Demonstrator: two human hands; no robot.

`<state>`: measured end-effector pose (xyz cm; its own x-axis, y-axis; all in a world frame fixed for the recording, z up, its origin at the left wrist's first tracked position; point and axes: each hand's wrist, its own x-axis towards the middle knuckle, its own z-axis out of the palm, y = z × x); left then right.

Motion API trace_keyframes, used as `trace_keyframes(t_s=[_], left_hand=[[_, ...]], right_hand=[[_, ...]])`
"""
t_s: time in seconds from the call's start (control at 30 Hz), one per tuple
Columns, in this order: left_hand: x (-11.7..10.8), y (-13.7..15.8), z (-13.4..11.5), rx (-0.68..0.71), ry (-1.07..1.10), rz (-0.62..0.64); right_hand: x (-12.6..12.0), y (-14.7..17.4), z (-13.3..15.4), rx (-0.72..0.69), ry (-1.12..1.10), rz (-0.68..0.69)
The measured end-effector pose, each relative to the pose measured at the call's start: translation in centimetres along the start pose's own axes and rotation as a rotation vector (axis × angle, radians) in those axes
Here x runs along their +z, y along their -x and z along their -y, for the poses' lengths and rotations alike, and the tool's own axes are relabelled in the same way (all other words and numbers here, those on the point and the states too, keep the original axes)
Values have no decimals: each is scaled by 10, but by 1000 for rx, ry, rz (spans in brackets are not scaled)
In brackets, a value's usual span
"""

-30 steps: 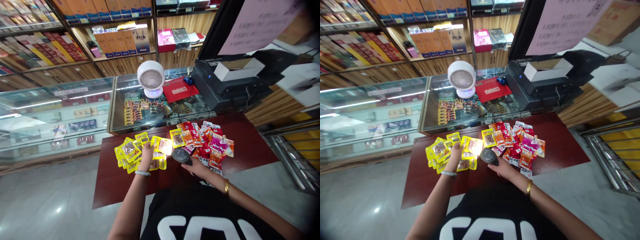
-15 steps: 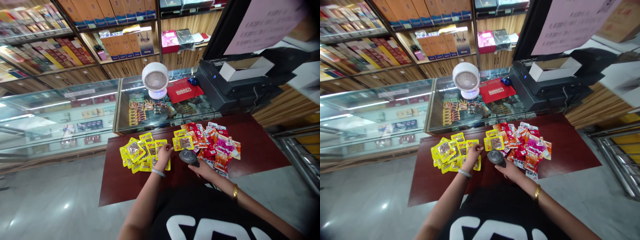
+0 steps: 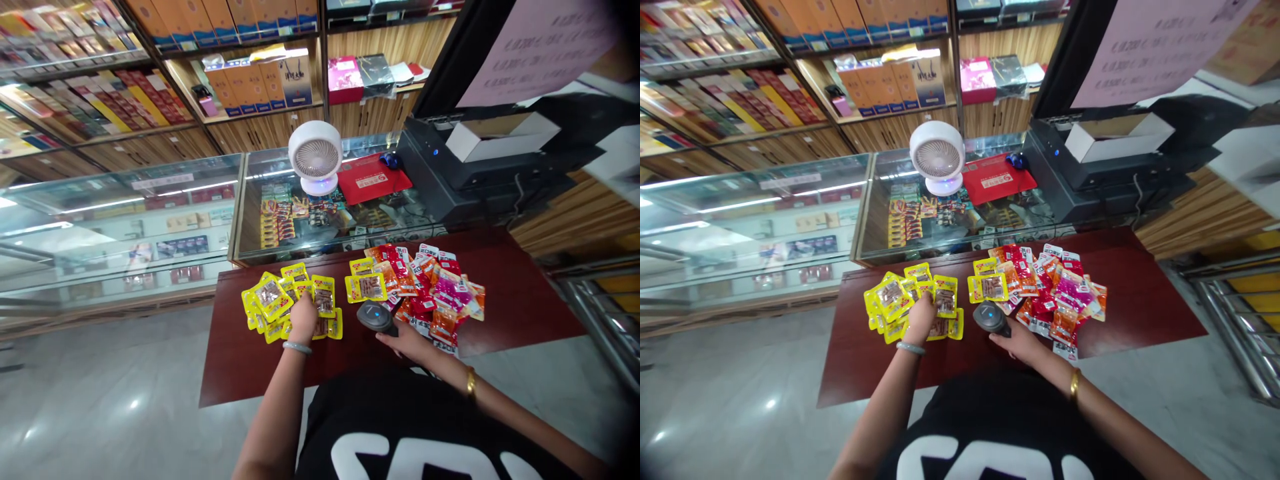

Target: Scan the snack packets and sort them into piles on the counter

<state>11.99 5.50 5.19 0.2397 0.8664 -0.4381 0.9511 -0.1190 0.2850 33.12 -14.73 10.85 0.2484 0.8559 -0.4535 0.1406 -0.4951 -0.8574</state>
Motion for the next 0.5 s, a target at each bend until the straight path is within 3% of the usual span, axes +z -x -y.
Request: trace_keyframes(t_s=[0.1, 0.23, 0.37, 0.5], left_hand=[[2, -4, 8, -1, 285, 9], [22, 2, 7, 23, 615, 21], [45, 10, -11, 52, 840, 93], [53, 18, -38, 91, 991, 139]], right_hand=[[-1, 1, -2, -31, -27, 11], [-1, 3, 0, -73, -106, 42], [1, 3, 3, -59, -113, 93], [0, 1, 1, -54, -72, 70]])
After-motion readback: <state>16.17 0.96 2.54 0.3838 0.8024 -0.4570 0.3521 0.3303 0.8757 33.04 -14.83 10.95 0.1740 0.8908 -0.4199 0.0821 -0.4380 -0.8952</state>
